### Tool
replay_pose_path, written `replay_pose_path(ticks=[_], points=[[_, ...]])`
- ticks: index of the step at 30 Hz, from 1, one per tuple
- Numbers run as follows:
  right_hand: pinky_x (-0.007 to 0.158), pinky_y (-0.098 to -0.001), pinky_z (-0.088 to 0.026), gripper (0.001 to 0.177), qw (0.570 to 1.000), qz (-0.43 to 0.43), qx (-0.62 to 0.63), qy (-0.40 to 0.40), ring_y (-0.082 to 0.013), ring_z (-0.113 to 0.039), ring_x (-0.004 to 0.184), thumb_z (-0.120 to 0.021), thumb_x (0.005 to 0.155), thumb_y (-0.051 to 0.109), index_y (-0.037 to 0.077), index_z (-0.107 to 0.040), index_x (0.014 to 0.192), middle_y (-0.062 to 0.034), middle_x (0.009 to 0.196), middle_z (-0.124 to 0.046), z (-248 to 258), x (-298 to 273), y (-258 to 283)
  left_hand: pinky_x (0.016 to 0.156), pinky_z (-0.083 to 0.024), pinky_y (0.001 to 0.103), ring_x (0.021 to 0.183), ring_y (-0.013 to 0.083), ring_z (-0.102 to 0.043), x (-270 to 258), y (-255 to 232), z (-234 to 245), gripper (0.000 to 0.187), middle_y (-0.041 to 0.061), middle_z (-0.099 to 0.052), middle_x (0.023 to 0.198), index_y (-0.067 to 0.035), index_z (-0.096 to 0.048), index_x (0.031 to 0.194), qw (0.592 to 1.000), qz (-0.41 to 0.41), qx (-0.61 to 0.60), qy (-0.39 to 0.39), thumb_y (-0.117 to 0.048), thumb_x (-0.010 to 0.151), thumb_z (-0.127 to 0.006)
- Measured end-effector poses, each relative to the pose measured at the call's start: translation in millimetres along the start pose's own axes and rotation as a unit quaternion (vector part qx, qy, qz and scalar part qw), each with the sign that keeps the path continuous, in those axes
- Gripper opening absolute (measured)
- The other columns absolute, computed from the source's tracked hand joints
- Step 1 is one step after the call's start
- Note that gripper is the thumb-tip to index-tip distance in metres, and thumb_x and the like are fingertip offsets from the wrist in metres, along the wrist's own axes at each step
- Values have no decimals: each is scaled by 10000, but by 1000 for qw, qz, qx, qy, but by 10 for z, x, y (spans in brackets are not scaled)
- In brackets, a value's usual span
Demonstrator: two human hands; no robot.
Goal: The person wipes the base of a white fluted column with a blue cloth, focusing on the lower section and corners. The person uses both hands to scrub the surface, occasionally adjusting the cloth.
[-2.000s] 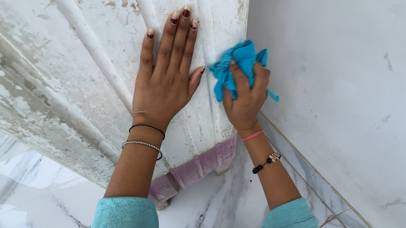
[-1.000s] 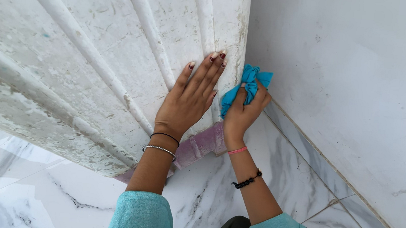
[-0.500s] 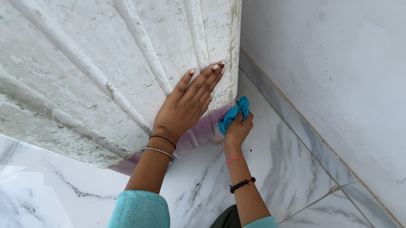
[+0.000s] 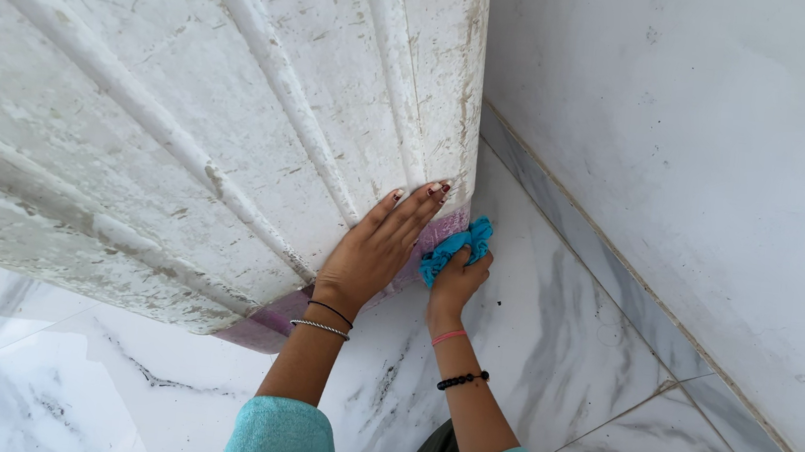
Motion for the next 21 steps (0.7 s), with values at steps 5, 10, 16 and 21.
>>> replay_pose_path(ticks=[5,10,16,21], points=[[1043,-396,-447,389,990,130,-17,45,-283,-517,1221,-442,1070,162,-27,-449,1410,-169,1326,-435,-176,-151,640,1243,-23,386,1560,176,-51,-67,-45,30,707,19,-102,1717,-93,-176,1638,999,-3,-37,-2,-395,1022,-347],[1052,-430,-432,427,930,337,-147,-11,-312,-499,1218,-466,1089,126,-38,-391,1476,-197,1317,-418,-160,-432,561,1243,-52,367,1556,182,-65,-248,40,26,685,51,-136,1710,-42,-182,1620,996,5,-74,39,-357,1033,-338],[728,-366,-472,367,991,-102,85,-32,-229,-547,913,-462,1015,131,2,-540,1349,-185,1215,-574,-52,-7,-195,1240,-73,356,1546,148,-79,-459,279,158,692,7,-128,1703,-85,-167,1623,994,35,-88,55,-378,1019,-341],[907,-308,-534,437,980,191,55,2,-185,-581,1086,-483,1034,138,25,-479,1456,-139,1310,-442,-396,-344,1321,1256,-72,353,1558,125,-91,-447,800,366,712,-11,-130,1717,-117,-172,1644,992,81,-93,11,-448,1043,-363]])
Point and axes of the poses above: each hand's wrist, its own x-axis towards the middle knuckle, its own z-axis out of the back of the hand, y = z × x, the point moved 9 cm from there along x, towards the middle knuckle
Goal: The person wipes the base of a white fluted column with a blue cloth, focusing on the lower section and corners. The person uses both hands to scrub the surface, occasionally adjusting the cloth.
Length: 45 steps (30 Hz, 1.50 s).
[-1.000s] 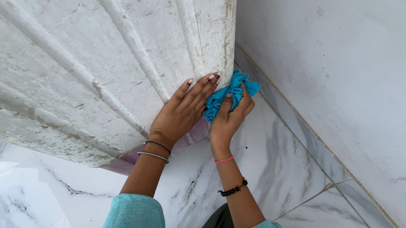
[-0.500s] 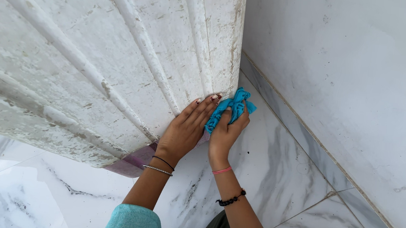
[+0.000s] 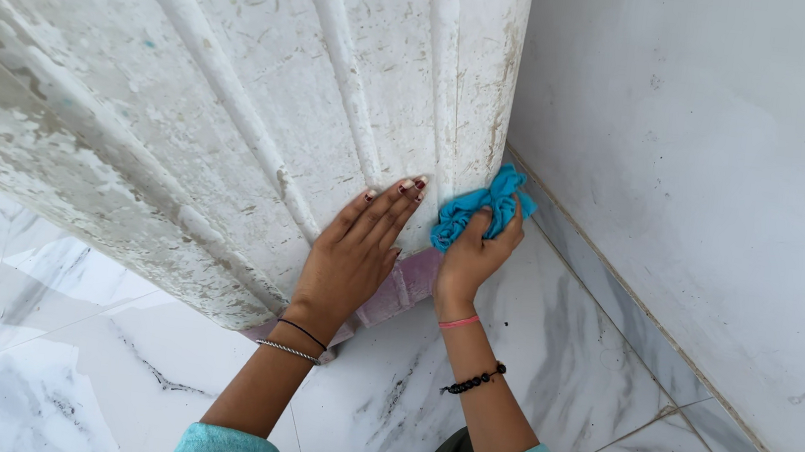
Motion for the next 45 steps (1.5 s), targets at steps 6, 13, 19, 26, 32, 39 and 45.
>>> replay_pose_path(ticks=[6,13,19,26,32,39,45], points=[[1080,-436,-453,458,964,225,-143,7,-297,-531,1246,-498,1104,128,-25,-422,1529,-169,1354,-476,-221,-87,752,1264,-67,366,1554,106,-98,-47,522,407,721,-43,-134,1715,-182,-177,1652,998,55,14,-26,-495,1034,-376],[733,-459,-490,432,994,-103,26,6,-271,-549,886,-449,997,175,1,-553,1378,-168,1191,-474,-424,177,1025,1273,-109,337,1558,114,-153,-166,1338,983,705,-38,-177,1715,-166,-215,1656,994,73,34,-70,-485,1052,-387],[957,-377,-558,497,967,237,-88,32,-263,-611,1113,-529,1084,218,48,-377,1526,-152,1287,-435,-1215,431,2703,1286,-147,343,1573,154,-185,-29,2030,1531,729,2,-219,1728,-135,-265,1675,982,113,59,-139,-524,1079,-421],[914,-373,-569,496,848,483,-207,69,-318,-588,1159,-577,1078,179,66,-407,1529,-171,1340,-420,-1309,290,3177,1309,-142,368,1598,165,-194,-90,2601,1888,773,0,-233,1758,-165,-320,1704,963,128,130,-200,-599,1082,-469],[865,-359,-593,425,925,346,-155,31,-240,-670,1001,-565,1096,174,40,-444,1481,-134,1250,-441,-1553,952,3313,1319,-105,478,1623,269,-186,-351,2926,1879,760,58,-238,1780,-148,-332,1685,967,122,31,-219,-614,1103,-481],[993,-391,-565,660,725,644,-194,150,-378,-522,1288,-723,999,118,53,-383,1561,-193,1425,-363,-1900,-568,3796,1331,-76,477,1640,230,-166,-280,2821,1773,786,60,-220,1741,-121,-300,1697,955,164,94,-229,-670,1147,-418],[1068,-404,-543,638,746,625,-223,49,-385,-484,1353,-742,961,35,118,-476,1535,-226,1460,-371,-1622,-65,3769,1330,-82,482,1644,228,-158,-285,2792,1660,774,74,-205,1744,-86,-274,1697,957,179,49,-223,-637,1167,-397]])
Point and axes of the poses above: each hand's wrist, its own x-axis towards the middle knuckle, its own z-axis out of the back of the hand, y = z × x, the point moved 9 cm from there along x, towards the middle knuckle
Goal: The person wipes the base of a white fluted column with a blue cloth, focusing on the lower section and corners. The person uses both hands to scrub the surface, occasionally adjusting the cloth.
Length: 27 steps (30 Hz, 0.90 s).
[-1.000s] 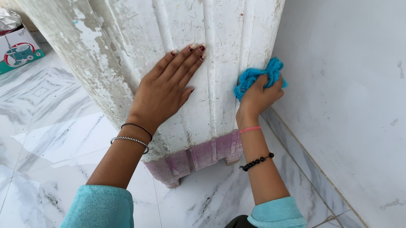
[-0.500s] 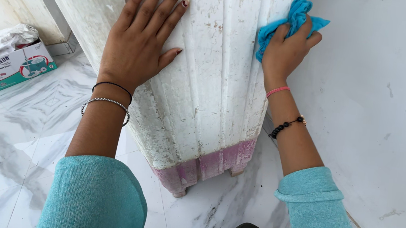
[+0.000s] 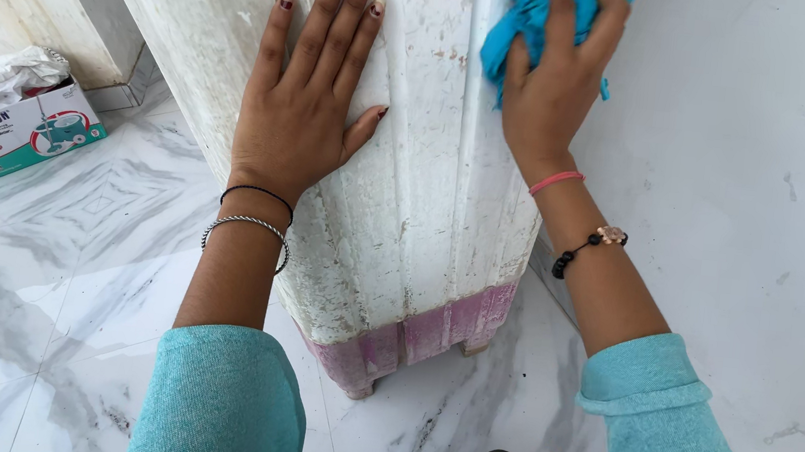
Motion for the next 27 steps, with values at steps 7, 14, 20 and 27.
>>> replay_pose_path(ticks=[7,14,20,27], points=[[1022,-430,-519,444,999,-12,27,-43,-360,-502,1278,-736,1020,85,96,-490,1389,-142,1382,-442,-210,228,318,1330,-89,496,1645,239,-163,-6,-10,-16,715,95,-204,1742,-43,-273,1690,999,15,-47,-2,-555,1209,-407],[772,-408,-518,661,984,168,8,58,-378,-508,1195,-762,901,-25,212,-604,1498,-119,1506,-461,-108,80,578,1308,-96,522,1604,322,-161,-93,123,-20,717,191,-205,1733,38,-267,1678,978,119,-169,23,-464,1186,-408],[889,-353,-579,345,990,-104,-42,-81,-263,-548,1208,-691,1022,39,109,-544,1326,-47,1316,-480,-237,126,-435,1300,-83,526,1602,302,-164,-134,106,-56,708,172,-203,1731,24,-263,1672,976,146,-161,31,-453,1166,-393],[800,-366,-549,608,991,102,81,20,-336,-522,1187,-766,885,37,202,-617,1451,-98,1418,-482,-115,74,1327,1284,-70,551,1576,369,-141,-187,164,-69,701,184,-185,1705,22,-261,1649,961,218,-168,24,-455,1149,-380]])
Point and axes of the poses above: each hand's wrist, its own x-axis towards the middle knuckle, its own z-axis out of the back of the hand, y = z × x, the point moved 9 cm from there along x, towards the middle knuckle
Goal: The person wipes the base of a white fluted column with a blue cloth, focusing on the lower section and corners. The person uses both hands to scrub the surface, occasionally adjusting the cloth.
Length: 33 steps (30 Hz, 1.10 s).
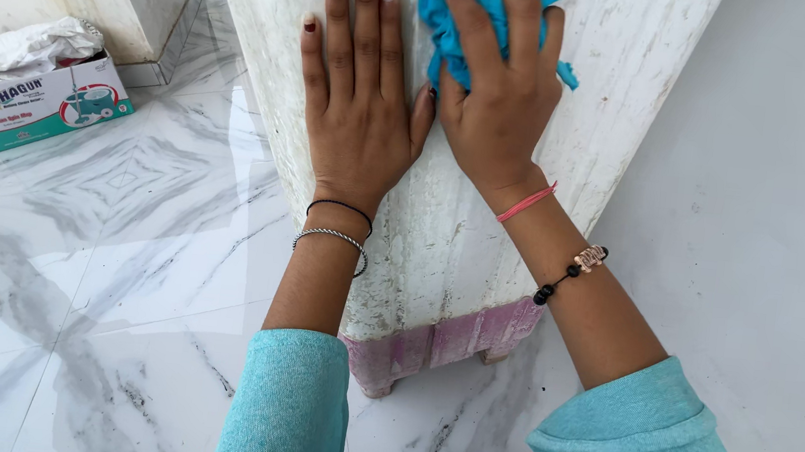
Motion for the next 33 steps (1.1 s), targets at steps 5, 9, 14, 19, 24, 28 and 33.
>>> replay_pose_path(ticks=[5,9,14,19,24,28,33], points=[[832,-381,-545,698,996,50,-65,18,-332,-524,1239,-691,831,-53,255,-658,1456,-70,1490,-494,109,51,-344,1284,-56,582,1568,421,-105,-124,60,-82,692,170,-170,1700,15,-255,1637,999,37,-10,-1,-419,1122,-415],[1064,-384,-539,608,990,-97,-76,-62,-286,-504,1362,-627,941,-56,130,-517,1509,-79,1567,-362,225,-126,-1199,1303,-33,598,1580,415,-73,-254,78,-54,659,141,-151,1705,-27,-257,1641,996,35,17,-86,-391,1124,-446],[1007,-411,-531,564,991,-75,-59,-90,-310,-508,1320,-653,957,-19,119,-513,1485,-106,1568,-351,105,-11,-692,1325,-64,569,1596,411,-92,-298,98,-145,652,164,-161,1712,4,-267,1635,996,62,-11,-66,-367,1123,-423],[788,-392,-565,527,998,49,16,-20,-328,-553,1208,-783,938,50,210,-653,1424,-90,1456,-476,-38,265,353,1323,-90,570,1596,423,-96,-330,98,-114,669,180,-165,1704,7,-269,1625,994,70,-30,-84,-407,1121,-419],[822,-372,-540,612,989,124,-77,-10,-352,-523,1214,-759,831,-5,229,-668,1390,-89,1447,-451,160,194,-84,1333,-89,571,1599,433,-86,-416,73,-170,673,187,-147,1708,0,-267,1628,993,47,-22,-108,-432,1144,-447],[1011,-350,-566,594,996,-44,2,-78,-296,-538,1347,-561,904,-105,111,-542,1457,-165,1543,-343,223,79,-813,1335,-103,569,1596,442,-111,-509,21,-297,680,203,-160,1706,34,-264,1621,994,50,-24,-92,-413,1144,-452],[808,-374,-544,329,993,99,33,-51,-314,-576,1147,-768,965,95,138,-712,1286,-121,1292,-521,50,131,277,1331,-124,558,1594,447,-157,-626,-13,-388,666,242,-210,1680,65,-286,1585,993,56,-33,-98,-385,1126,-456]])
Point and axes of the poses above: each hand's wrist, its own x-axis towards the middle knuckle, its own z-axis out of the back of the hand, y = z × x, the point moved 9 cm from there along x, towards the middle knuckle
